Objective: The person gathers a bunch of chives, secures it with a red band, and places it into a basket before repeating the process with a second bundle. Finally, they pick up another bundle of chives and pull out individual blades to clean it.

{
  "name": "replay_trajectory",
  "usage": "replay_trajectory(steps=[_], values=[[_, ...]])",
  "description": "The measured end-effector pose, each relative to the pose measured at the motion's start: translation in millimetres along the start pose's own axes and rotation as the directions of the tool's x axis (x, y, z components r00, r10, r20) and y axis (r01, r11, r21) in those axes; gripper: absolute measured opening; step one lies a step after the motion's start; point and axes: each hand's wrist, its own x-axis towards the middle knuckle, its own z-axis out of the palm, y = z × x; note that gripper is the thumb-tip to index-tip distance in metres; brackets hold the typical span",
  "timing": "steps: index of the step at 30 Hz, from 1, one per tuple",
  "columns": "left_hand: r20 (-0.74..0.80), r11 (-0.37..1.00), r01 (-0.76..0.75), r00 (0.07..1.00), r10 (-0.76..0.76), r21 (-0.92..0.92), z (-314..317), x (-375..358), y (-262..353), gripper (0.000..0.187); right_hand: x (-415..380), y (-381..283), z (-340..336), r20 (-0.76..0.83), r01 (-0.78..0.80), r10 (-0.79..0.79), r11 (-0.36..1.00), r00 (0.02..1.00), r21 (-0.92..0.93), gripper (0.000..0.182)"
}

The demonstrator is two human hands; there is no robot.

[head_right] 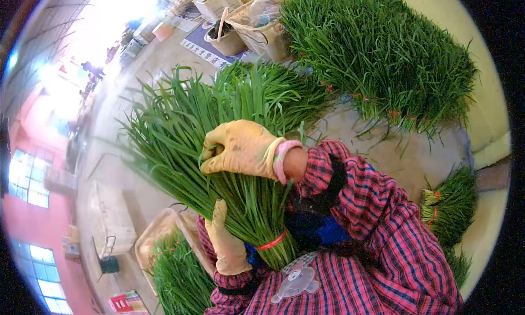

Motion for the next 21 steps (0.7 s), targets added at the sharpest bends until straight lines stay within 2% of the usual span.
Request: replay_trajectory(steps=[2,4,6,8,9,10,12,13,15,18,21], values=[[-0.009,0.999,0.02,1.0,-0.02,-0.038,-0.9,0.7,1.5,0.035,3.8,5.9,-1.1,-0.017,0.02,-0.02,0.999,1.0,0.048,0.039],[-0.018,0.999,0.012,1.0,-0.013,-0.035,-3.6,2.1,0.0,0.035,1.7,5.1,-3.2,0.023,-0.12,0.118,0.966,0.993,0.231,0.034],[-0.026,0.999,0.027,0.999,-0.027,-0.024,-4.1,2.6,1.5,0.036,4.4,9.3,-0.6,-0.005,-0.095,0.1,0.961,0.995,0.259,0.032],[-0.03,0.999,0.038,0.999,-0.038,-0.015,-3.9,2.3,1.3,0.037,4.8,3.2,-4.4,0.068,-0.213,0.202,0.937,0.977,0.276,0.033],[-0.013,0.999,0.027,1.0,-0.027,-0.023,-4.1,3.0,0.2,0.037,7.8,12.7,0.3,0.02,-0.139,0.139,0.958,0.99,0.251,0.032],[0.003,0.999,0.015,1.0,-0.015,-0.032,-4.6,3.5,-0.8,0.037,7.5,9.2,-0.2,0.02,-0.141,0.141,0.958,0.99,0.25,0.032],[-0.01,0.999,0.027,1.0,-0.027,-0.036,-7.6,4.9,-2.6,0.037,6.3,-0.2,-2.4,0.086,-0.262,0.248,0.895,0.965,0.36,0.03],[-0.024,0.999,0.038,0.999,-0.039,-0.039,-8.7,5.2,-3.1,0.037,7.1,3.6,-0.8,0.087,-0.263,0.248,0.896,0.965,0.359,0.03],[-0.036,0.998,0.037,0.999,-0.039,-0.04,-8.6,5.5,-3.2,0.036,9.7,14.1,4.0,0.067,-0.23,0.229,0.823,0.971,0.519,0.026],[-0.046,0.998,0.04,0.998,-0.043,-0.046,-11.8,7.4,-5.6,0.035,5.7,-1.7,-4.7,-0.011,-0.254,0.301,0.825,0.954,0.505,0.022],[-0.038,0.998,0.03,0.999,-0.032,-0.061,-12.6,8.3,-6.6,0.035,0.2,-0.2,-13.4,-0.161,-0.108,0.228,0.834,0.96,0.541,0.02]])
